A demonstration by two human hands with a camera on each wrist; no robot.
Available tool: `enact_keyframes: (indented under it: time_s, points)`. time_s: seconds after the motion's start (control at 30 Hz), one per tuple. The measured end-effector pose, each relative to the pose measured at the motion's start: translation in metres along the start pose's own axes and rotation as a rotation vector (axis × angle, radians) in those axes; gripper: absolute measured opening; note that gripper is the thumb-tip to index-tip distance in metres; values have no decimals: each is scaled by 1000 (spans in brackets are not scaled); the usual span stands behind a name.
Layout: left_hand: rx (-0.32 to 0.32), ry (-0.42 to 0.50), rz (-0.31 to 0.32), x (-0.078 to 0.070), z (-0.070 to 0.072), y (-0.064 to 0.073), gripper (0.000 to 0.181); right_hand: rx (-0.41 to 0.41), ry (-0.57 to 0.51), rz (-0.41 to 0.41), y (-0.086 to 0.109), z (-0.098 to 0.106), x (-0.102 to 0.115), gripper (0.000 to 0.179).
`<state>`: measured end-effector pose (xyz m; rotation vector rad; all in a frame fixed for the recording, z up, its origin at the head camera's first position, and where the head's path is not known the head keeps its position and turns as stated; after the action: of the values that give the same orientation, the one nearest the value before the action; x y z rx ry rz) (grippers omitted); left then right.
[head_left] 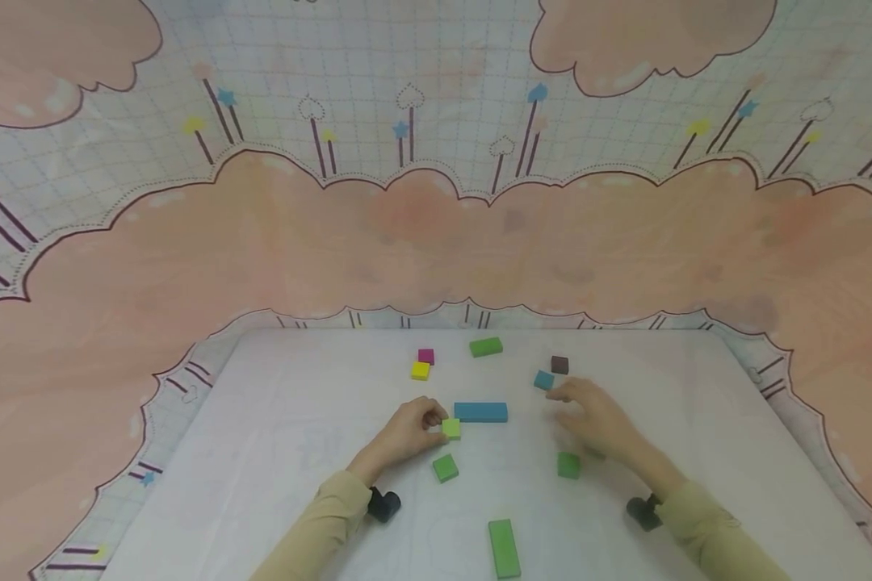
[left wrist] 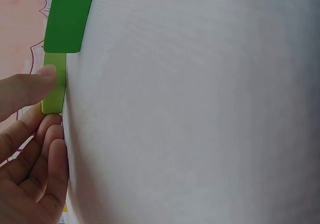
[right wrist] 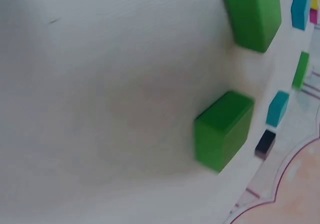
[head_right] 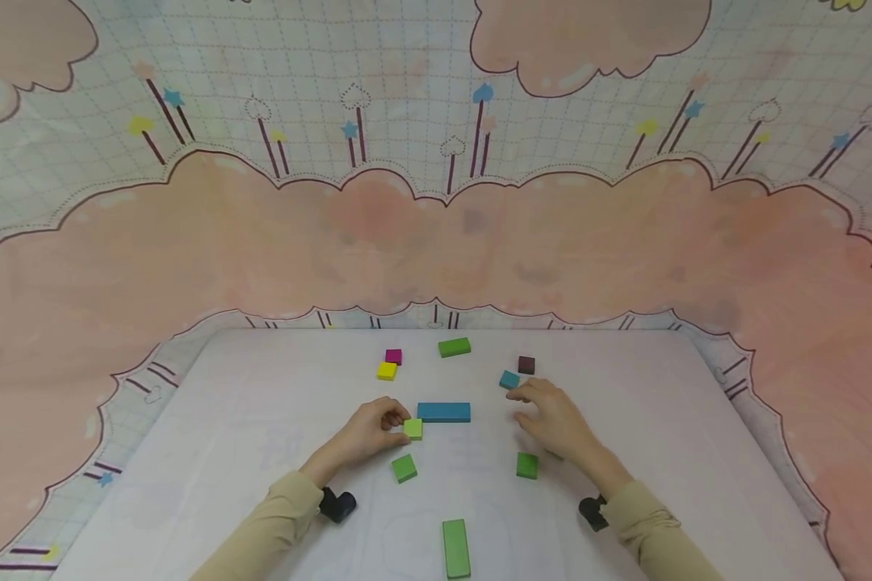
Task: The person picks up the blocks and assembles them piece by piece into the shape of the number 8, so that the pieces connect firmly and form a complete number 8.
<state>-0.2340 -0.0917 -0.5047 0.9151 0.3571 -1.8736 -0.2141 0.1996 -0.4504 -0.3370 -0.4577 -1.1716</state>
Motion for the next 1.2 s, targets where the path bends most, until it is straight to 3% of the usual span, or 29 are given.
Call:
enact_keyframes:
  time_s: [0.2, 0.63, 1.2]
  points:
    - [-4, 8, 8, 1, 1, 2, 29, -42, -15, -16, 13, 8, -10, 27]
    - [-11, 25, -20, 0, 4, 2, 28, -35, -51, -105, 35, 13, -32, 28]
    - [-6, 26, -19, -1, 2, 1, 28, 67, -88, -221, 54, -1, -55, 38]
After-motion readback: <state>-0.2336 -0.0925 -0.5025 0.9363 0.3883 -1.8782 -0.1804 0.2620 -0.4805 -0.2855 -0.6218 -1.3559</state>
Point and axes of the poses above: each hand's wrist, its own y-axis away from the middle knuckle, its own z-axis out of the back of the hand, x = y × z, the point moved 5 cm from there along -y, towards the middle knuckle, and after that the axes turned 6 degrees about x, right-handed, at the moved point
